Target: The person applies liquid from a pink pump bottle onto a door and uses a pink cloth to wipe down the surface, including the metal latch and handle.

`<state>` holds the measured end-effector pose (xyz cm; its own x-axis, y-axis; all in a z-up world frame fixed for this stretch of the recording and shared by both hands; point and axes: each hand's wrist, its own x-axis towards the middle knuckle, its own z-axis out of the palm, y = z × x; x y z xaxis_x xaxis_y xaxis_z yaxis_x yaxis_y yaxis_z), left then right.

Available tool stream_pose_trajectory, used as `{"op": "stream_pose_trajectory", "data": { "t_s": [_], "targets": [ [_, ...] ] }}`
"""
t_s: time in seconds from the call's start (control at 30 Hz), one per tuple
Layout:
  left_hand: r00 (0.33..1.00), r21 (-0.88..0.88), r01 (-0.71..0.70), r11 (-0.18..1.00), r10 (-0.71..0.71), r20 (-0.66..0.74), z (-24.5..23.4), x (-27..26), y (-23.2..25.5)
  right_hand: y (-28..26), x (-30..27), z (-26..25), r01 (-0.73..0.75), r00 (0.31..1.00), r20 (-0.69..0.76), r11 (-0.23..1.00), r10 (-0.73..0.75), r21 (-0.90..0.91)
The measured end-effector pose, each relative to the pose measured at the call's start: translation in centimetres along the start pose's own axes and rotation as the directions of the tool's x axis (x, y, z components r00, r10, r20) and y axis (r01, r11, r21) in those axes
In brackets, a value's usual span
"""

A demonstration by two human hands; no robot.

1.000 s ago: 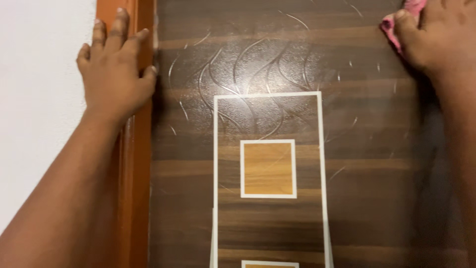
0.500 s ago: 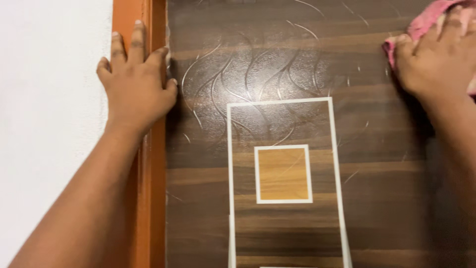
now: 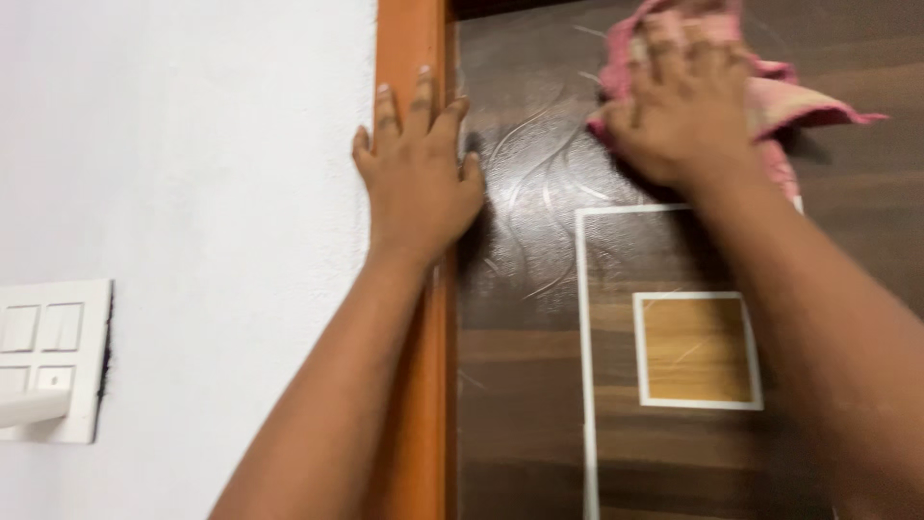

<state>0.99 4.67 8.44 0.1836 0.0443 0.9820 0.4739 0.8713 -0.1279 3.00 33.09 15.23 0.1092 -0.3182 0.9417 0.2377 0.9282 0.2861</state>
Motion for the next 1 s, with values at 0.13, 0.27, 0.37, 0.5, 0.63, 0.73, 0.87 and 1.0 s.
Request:
{"op": "stream_pose_trajectory", "data": {
  "t_s": [0.13, 0.27, 0.37, 0.5, 0.63, 0.73, 0.87, 1.0],
  "targets": [
    [0.997, -0.057, 0.002, 0.998, -0.006, -0.072, 0.1, -0.5, -0.1, -7.5, 1.5, 1.3, 0.117, 0.991, -0.062, 0.993, -0.116, 0.008],
    [0.979, -0.001, -0.048, 0.999, 0.047, -0.197, 0.0, -0.9, -0.2, -12.7, 0.7, 1.1, 0.153, 0.987, -0.058, 0.987, -0.151, 0.04],
    [0.967, -0.011, -0.075, 0.997, 0.07, -0.244, 0.1, -1.0, -0.2, -14.8, -1.1, 0.5, 0.235, 0.95, -0.219, 0.972, -0.224, 0.028],
    [0.975, -0.056, -0.086, 0.995, 0.072, -0.209, 0.2, -1.2, -0.3, -15.4, -3.9, -1.0, 0.274, 0.946, -0.204, 0.958, -0.253, 0.084],
    [0.992, -0.083, -0.033, 0.996, 0.023, -0.121, 0.4, -1.0, -0.5, -13.7, -6.6, -2.6, 0.311, 0.95, -0.055, 0.943, -0.306, 0.118],
    [0.998, -0.053, -0.027, 0.998, 0.024, -0.054, 0.6, -1.1, -1.3, -10.6, -7.3, -2.9, 0.338, 0.94, 0.019, 0.938, -0.34, 0.077],
    [0.998, -0.008, -0.027, 1.0, 0.026, -0.049, 0.4, -1.8, -1.6, -3.9, -8.3, -3.7, 0.253, 0.957, 0.115, 0.961, -0.265, 0.109],
    [0.999, 0.012, 0.042, 0.999, -0.043, 0.007, 0.0, -2.0, -0.9, 3.4, -9.7, -4.5, 0.193, 0.981, -0.009, 0.98, -0.192, 0.046]
  ]
}}
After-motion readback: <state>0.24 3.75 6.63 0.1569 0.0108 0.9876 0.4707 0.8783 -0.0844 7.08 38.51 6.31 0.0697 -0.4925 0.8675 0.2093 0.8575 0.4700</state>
